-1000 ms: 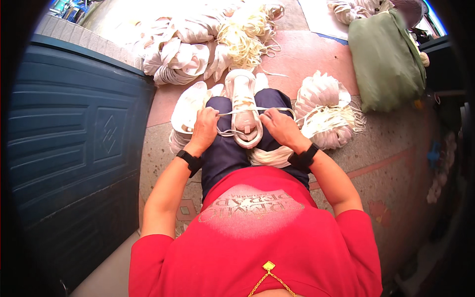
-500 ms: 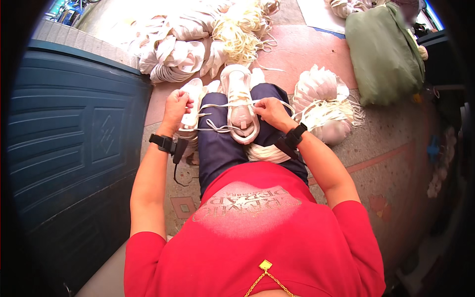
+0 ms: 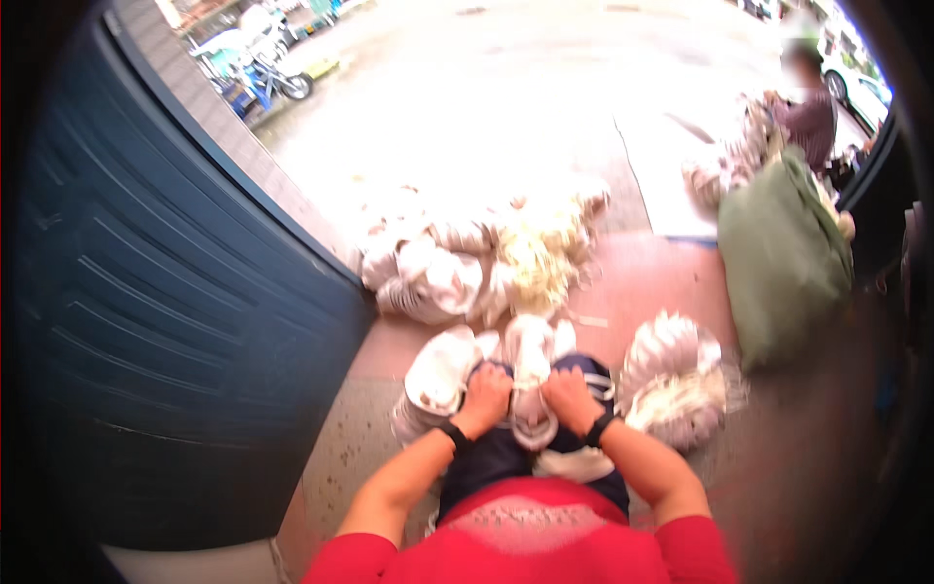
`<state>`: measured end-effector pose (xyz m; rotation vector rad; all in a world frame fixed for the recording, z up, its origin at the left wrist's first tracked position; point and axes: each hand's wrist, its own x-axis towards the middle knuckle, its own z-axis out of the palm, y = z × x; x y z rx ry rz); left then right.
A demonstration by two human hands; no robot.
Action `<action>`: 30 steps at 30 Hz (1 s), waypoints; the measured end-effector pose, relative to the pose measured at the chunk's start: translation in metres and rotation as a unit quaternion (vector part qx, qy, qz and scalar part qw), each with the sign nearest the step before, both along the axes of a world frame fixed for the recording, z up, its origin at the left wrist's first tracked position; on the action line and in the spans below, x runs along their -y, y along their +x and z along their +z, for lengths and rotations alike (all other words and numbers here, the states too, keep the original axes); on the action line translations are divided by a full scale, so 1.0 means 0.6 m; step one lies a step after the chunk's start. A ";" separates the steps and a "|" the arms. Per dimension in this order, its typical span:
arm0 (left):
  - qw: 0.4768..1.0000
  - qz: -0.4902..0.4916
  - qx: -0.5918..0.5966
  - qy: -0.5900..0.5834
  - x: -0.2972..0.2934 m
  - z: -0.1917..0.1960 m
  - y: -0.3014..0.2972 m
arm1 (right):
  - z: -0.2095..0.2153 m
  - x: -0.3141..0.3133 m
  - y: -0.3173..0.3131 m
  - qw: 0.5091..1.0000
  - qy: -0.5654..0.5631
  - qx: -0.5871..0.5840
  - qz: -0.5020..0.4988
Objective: The recorder is lacing white athletic shoes while sitting on the floor.
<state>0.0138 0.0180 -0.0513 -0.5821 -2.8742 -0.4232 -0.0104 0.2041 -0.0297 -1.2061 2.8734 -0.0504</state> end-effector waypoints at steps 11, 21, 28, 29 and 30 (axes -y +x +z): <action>0.898 0.197 0.219 0.326 0.092 0.086 -0.060 | -0.010 0.024 -0.026 0.996 -0.039 0.008 0.083; 0.488 0.205 0.372 0.763 0.061 0.187 -0.040 | 0.022 0.004 0.033 0.993 -0.029 0.072 -0.092; 0.725 0.408 0.376 0.408 0.121 -0.026 0.005 | -0.038 0.003 -0.012 0.962 -0.215 0.082 -0.147; 0.859 0.381 0.213 0.268 0.119 -0.028 0.010 | -0.036 0.004 -0.013 0.948 -0.252 0.092 -0.172; 0.938 0.311 0.084 0.128 0.119 -0.028 0.016 | -0.040 0.003 -0.008 0.937 -0.274 0.109 -0.189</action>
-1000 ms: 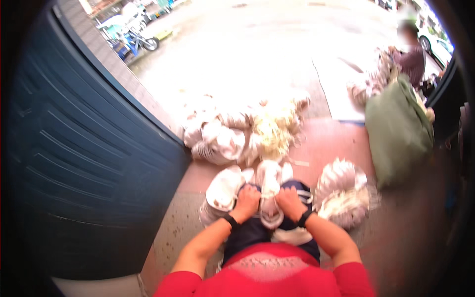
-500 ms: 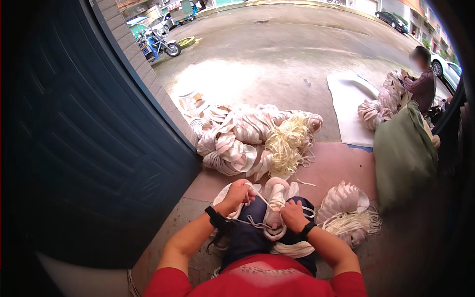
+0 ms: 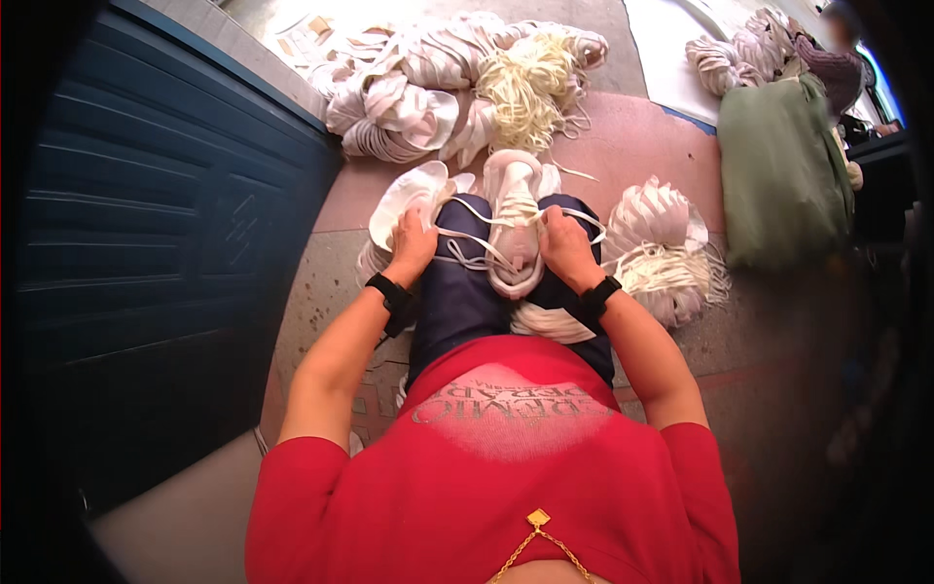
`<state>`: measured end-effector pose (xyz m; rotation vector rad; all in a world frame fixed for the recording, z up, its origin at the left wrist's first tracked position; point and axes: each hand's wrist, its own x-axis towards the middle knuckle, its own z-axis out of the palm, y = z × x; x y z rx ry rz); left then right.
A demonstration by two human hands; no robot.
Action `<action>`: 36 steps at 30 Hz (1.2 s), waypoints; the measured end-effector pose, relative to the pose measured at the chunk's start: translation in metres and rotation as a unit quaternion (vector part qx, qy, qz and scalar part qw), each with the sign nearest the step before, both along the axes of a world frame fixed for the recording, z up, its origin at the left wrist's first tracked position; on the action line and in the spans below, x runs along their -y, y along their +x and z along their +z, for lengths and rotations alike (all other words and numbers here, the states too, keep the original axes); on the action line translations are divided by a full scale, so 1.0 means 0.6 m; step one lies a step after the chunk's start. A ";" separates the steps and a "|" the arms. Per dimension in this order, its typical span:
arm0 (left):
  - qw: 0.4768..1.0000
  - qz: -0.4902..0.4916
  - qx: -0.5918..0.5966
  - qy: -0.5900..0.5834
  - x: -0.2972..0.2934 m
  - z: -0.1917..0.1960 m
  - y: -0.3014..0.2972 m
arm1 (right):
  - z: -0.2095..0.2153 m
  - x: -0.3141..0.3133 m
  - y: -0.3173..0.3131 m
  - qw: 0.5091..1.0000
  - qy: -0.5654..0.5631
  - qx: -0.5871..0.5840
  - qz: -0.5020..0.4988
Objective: The recorder is lacing white athletic shoes while sitting on the floor.
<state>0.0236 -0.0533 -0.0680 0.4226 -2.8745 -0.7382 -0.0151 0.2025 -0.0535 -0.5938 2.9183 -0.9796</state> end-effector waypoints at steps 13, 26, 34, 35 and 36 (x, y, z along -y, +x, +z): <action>0.890 -0.434 -0.093 -0.107 -0.094 0.083 0.021 | 0.010 -0.018 0.026 0.996 -0.070 0.015 0.048; 0.930 -0.282 0.086 0.218 -0.096 0.071 -0.042 | 0.030 0.013 0.011 0.968 0.205 -0.087 0.118; 0.724 -0.014 0.021 0.689 0.221 0.238 -0.185 | 0.067 -0.013 -0.028 0.969 -0.133 -0.208 0.015; 0.724 0.022 0.001 0.689 0.245 0.260 -0.190 | 0.113 -0.030 -0.042 0.954 -0.179 -0.240 -0.010; 0.722 0.014 -0.021 0.691 0.272 0.282 -0.179 | 0.158 -0.047 -0.057 0.931 -0.232 -0.281 -0.023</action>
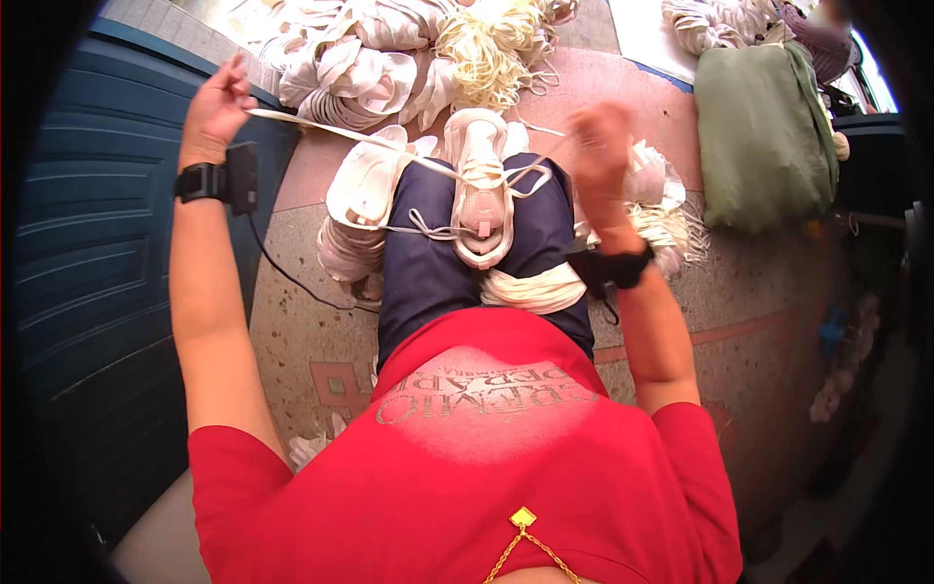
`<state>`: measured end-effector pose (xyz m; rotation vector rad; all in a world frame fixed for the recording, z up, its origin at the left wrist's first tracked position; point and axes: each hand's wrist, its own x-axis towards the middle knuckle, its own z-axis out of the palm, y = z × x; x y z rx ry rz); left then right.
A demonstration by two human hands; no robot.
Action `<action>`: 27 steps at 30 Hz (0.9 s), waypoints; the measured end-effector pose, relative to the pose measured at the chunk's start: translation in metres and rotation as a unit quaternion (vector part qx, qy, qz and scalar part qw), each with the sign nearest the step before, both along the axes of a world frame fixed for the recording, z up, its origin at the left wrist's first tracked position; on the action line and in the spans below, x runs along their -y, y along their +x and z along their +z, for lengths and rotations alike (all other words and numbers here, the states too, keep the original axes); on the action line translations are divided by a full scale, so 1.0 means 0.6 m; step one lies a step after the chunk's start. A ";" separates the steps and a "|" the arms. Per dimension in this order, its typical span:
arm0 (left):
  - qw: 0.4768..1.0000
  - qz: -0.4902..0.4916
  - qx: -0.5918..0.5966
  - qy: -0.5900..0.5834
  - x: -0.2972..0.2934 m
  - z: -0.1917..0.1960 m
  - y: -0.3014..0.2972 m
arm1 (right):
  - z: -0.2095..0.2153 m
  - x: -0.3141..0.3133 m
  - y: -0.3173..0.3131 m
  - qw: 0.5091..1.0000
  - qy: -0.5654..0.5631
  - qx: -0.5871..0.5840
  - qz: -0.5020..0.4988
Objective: The recorder is lacing white athletic shoes while sitting on the floor.
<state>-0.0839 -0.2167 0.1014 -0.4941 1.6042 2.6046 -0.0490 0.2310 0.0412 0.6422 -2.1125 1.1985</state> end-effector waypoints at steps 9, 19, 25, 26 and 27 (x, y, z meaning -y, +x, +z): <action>0.985 -0.091 0.069 -0.130 -0.133 -0.089 0.043 | 0.149 -0.063 0.019 0.909 -0.378 0.165 0.064; 0.894 -0.256 0.148 -0.337 -0.357 -0.223 0.171 | 0.152 -0.083 0.006 0.898 -0.353 0.241 0.102; 0.777 -0.207 -0.037 -0.594 -0.368 -0.260 0.165 | -0.002 0.012 0.045 0.814 -0.126 0.559 0.093; 0.777 -0.204 -0.035 -0.594 -0.369 -0.257 0.165 | -0.018 0.033 0.061 0.794 -0.120 0.579 0.138; 0.767 -0.215 -0.033 -0.603 -0.372 -0.248 0.163 | -0.041 0.047 0.067 0.792 -0.059 0.588 0.151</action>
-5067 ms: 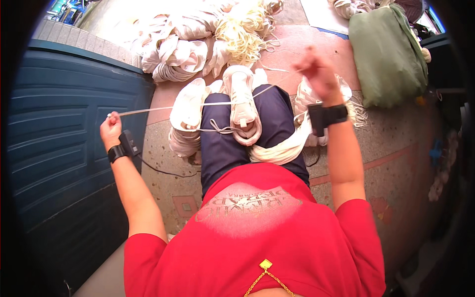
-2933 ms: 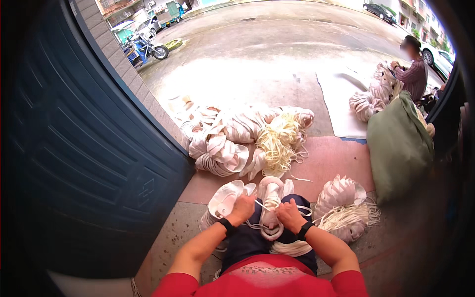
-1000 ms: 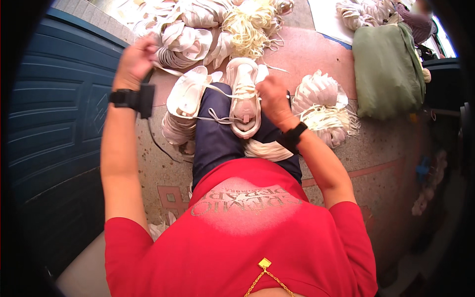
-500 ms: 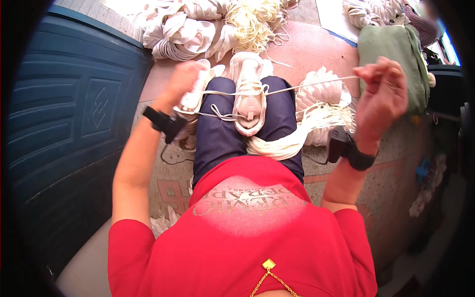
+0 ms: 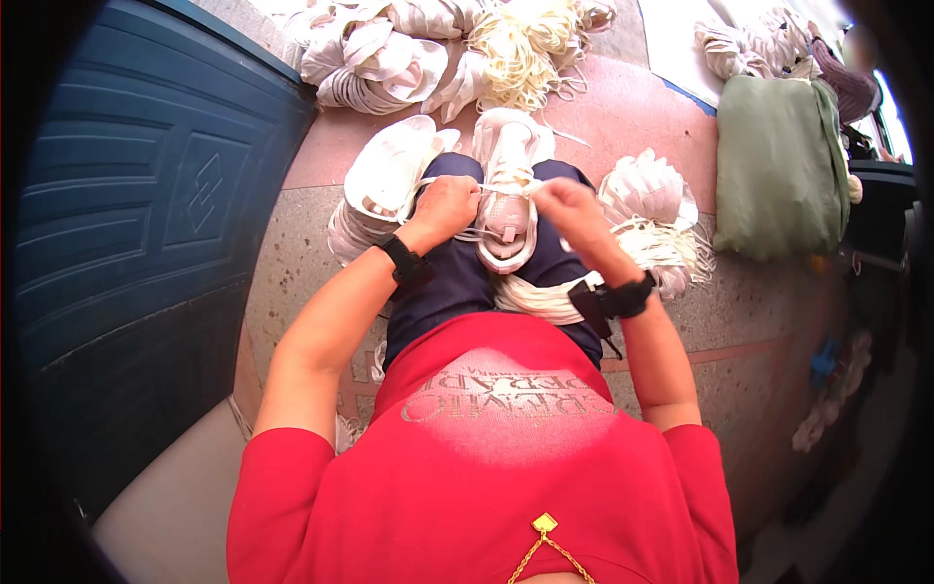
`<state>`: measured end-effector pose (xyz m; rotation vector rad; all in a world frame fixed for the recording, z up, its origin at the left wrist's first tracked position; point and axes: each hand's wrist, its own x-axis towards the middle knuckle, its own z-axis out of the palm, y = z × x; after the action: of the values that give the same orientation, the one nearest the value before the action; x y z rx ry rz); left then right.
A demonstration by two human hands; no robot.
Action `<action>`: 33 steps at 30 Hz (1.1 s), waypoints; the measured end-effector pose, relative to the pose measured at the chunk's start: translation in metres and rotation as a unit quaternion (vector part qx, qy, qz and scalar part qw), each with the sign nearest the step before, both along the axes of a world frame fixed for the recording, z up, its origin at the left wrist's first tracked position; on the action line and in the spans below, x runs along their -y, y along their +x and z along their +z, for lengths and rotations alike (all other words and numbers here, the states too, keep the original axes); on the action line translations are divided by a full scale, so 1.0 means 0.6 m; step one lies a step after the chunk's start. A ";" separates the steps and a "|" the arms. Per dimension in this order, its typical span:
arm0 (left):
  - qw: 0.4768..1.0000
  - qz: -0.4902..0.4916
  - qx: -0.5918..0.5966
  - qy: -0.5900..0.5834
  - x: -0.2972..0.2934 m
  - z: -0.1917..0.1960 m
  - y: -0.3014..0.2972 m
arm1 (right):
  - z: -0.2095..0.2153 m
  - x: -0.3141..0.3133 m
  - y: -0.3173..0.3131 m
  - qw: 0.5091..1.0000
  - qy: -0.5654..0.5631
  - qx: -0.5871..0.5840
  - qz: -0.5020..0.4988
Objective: The recorder is lacing white athletic shoes while sitting on the floor.
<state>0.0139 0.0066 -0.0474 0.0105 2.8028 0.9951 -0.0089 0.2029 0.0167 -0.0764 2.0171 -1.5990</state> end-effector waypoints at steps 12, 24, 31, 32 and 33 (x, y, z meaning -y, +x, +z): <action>0.972 -0.114 -0.138 -0.151 -0.021 -0.003 -0.013 | -0.134 0.073 0.025 0.968 0.181 -0.167 0.041; 0.991 0.036 -0.125 -0.037 -0.023 0.026 -0.007 | -0.087 0.088 0.027 0.899 0.331 -0.246 0.145; 0.965 0.022 -0.152 -0.214 0.001 0.040 -0.062 | 0.063 0.022 -0.025 0.937 -0.225 0.246 -0.105; 0.966 0.040 -0.149 -0.209 0.007 0.053 -0.066 | 0.117 0.000 -0.038 0.927 -0.296 0.209 -0.094; 0.966 0.037 -0.145 -0.209 0.009 0.057 -0.060 | 0.183 -0.008 -0.046 0.918 -0.331 0.194 -0.098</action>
<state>-0.0221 0.0011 -0.0132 -0.0011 3.2483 0.4234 -0.0365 0.2074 0.1263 0.1833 1.1540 -2.1641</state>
